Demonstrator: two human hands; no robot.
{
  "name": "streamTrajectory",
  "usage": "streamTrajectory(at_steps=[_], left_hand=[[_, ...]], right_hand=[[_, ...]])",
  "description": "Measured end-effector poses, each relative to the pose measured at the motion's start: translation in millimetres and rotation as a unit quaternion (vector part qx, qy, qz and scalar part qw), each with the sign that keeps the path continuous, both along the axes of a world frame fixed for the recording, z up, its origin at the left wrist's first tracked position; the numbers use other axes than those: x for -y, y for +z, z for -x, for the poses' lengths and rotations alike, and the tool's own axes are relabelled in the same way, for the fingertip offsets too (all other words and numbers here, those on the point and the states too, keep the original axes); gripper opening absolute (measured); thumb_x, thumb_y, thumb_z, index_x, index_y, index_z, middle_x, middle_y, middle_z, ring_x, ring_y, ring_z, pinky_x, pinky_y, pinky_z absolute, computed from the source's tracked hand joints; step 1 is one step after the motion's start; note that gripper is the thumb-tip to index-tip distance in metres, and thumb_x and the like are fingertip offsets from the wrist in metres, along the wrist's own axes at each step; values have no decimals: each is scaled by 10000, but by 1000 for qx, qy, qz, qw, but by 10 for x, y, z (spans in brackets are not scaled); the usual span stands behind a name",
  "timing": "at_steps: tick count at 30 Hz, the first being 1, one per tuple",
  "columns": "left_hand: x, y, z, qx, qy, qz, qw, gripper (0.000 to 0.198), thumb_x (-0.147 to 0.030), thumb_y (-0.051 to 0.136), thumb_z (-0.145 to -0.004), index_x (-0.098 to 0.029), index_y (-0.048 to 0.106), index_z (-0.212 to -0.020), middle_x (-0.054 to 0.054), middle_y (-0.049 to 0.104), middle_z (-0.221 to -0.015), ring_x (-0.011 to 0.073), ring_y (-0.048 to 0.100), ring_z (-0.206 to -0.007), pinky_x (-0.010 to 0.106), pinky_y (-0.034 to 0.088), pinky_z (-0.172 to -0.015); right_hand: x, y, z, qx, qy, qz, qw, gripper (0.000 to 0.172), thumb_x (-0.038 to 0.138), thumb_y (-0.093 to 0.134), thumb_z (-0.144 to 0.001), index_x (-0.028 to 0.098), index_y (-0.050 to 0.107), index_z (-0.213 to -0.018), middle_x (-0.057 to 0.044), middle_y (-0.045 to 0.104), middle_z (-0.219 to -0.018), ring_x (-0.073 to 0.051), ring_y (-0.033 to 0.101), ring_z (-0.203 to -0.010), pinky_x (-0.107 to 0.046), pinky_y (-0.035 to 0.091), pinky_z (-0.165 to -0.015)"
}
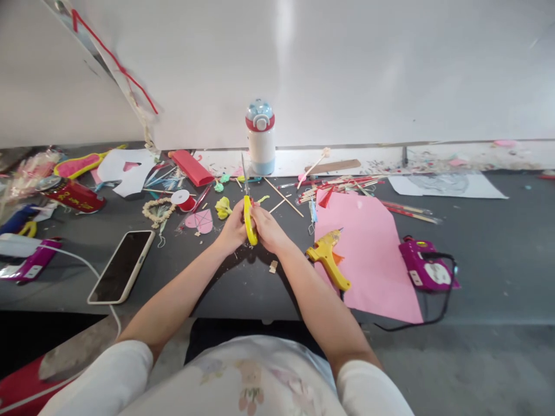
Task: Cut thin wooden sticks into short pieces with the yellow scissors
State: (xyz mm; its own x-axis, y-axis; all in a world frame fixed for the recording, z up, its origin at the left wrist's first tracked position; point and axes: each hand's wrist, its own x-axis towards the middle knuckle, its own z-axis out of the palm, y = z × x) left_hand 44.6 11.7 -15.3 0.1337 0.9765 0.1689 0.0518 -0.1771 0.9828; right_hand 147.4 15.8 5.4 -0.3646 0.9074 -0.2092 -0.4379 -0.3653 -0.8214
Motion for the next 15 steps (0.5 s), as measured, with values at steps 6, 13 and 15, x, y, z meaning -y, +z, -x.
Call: streamTrajectory(at_steps=[6,13,15], left_hand=[[17,45,7,8,-11,8,1000,650,-439,700,-670,-185,414,-1196,121,564,-1174,237,550,-1089,391,462,-931],[-3,-23,-26,53,-29,31,998,693,-394,670,-699,-195,345,-1278,126,527,-1208,221,573,-1046,386,487,-918],[-4,-33,-30,52,-30,31,998,670,-367,652,-713,-193,341,-1281,118,543,-1177,215,575,-1042,384,489,-919]], right_hand=[[10,4,-9,5,9,10,1000,221,379,588,-723,188,482,-690,61,424,-545,-79,394,-513,-226,322,-512],[-13,-35,-14,-20,2,16,1000,240,410,624,-709,182,548,-723,24,559,-616,-125,543,-629,-248,399,-589],[-19,-44,-20,-23,-2,24,999,229,391,639,-698,181,549,-714,26,562,-611,-124,550,-624,-247,404,-587]])
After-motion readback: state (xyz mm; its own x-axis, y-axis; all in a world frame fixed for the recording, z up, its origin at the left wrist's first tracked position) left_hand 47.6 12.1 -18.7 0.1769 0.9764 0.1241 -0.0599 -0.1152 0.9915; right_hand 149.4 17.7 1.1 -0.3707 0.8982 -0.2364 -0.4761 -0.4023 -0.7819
